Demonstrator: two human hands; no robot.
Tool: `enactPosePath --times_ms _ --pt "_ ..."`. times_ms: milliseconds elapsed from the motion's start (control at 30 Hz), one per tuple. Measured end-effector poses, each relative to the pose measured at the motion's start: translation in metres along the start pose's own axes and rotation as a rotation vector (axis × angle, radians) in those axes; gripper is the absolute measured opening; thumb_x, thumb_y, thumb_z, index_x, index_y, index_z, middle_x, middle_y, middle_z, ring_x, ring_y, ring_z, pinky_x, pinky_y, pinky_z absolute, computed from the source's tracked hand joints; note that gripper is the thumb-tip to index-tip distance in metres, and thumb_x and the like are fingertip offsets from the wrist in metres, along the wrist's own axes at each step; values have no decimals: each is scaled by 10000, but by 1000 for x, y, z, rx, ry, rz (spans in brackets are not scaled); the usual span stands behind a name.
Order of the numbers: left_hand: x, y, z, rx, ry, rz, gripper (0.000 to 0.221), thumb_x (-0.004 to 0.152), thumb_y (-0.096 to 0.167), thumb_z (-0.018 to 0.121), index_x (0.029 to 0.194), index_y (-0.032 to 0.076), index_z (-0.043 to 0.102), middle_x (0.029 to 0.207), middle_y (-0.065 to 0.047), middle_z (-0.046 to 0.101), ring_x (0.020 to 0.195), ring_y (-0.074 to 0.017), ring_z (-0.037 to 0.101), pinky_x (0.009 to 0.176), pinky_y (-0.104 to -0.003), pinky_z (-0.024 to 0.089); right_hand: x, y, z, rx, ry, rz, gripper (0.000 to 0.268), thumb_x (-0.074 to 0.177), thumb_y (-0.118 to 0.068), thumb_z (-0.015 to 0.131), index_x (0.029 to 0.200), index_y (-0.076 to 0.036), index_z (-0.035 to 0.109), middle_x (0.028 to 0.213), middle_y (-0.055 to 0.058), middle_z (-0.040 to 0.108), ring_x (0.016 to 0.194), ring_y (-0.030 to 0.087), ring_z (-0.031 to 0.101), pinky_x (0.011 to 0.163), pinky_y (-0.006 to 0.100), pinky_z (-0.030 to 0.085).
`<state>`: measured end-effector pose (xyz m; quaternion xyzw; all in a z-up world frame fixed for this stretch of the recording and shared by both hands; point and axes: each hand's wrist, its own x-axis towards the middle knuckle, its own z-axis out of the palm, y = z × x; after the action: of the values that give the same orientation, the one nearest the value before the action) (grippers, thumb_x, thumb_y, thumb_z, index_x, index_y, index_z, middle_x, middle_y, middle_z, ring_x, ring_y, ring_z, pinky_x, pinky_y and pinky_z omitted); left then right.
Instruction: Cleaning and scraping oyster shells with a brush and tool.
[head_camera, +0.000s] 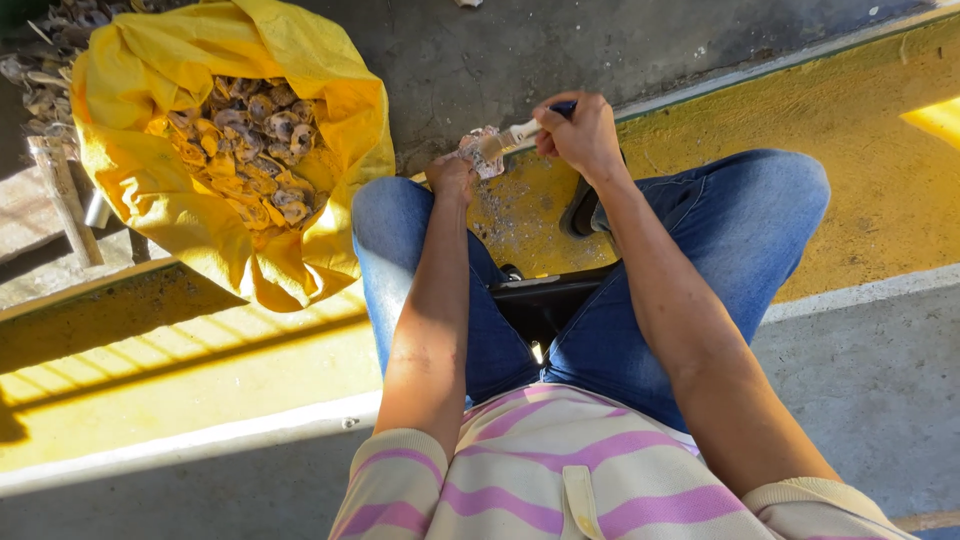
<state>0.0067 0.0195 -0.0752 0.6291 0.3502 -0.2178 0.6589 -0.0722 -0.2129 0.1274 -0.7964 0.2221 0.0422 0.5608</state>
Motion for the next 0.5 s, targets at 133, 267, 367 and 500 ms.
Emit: enactPosePath --times_ms 133,267,367,500 --pt "-18 20 14 59 -26 44 110 848 -140 624 908 -49 605 877 -130 664 711 -203 645 568 -312 559 7 -3 -6 -45 65 -17 170 975 -87 656 1015 48 751 725 166 743 515 154 728 448 274 577" --pt "-37 14 5 205 -40 75 111 843 -119 654 903 -26 642 853 -111 682 687 -166 628 541 -275 509 -7 -20 -10 131 72 19 168 991 -97 673 1027 47 753 706 150 741 541 150 725 448 262 571" --pt "-25 12 8 176 -108 155 131 823 -137 654 898 -30 646 839 -109 678 676 -156 620 526 -277 494 4 -3 -8 133 118 -27 162 989 -97 691 1002 47 765 677 137 733 546 154 724 486 259 571" --pt "-10 2 3 99 -113 143 116 831 -112 678 900 -27 641 824 -112 674 665 -173 621 528 -307 482 6 -11 -8 52 133 -28 153 990 -93 664 996 29 756 684 128 737 522 154 725 463 268 594"
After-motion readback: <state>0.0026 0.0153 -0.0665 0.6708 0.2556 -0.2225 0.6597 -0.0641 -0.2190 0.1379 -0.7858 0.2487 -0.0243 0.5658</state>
